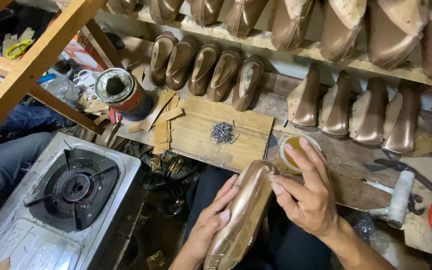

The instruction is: The person repeatedly applies a yellow liquid to the inner seam of a brown shoe upper using a finger, then places the upper on a shelf. The person repeats this process with multiple shoe uppers taken from the shelf.

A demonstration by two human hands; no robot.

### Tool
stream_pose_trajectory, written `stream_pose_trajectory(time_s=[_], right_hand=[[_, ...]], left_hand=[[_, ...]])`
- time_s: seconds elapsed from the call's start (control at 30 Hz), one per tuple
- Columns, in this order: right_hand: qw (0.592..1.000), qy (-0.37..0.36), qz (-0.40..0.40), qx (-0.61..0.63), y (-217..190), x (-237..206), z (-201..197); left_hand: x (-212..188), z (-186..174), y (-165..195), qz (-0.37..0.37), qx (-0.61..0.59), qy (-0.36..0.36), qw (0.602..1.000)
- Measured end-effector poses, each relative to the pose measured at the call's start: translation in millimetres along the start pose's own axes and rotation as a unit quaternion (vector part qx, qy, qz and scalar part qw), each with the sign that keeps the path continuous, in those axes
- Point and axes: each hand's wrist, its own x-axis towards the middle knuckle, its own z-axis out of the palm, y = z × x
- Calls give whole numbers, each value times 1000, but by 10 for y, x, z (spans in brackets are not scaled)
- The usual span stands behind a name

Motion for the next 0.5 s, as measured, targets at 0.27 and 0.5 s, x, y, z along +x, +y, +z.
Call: stream_pose_trajectory(time_s=[0.27,0.5], right_hand=[[970,-127,136,-158,673,-36,113],[972,-126,134,-146,715,-274,92]], left_hand=[[-128,-108,-40,-16,-161,47,986],[-154,-178,-130,-18,-178,67,982]])
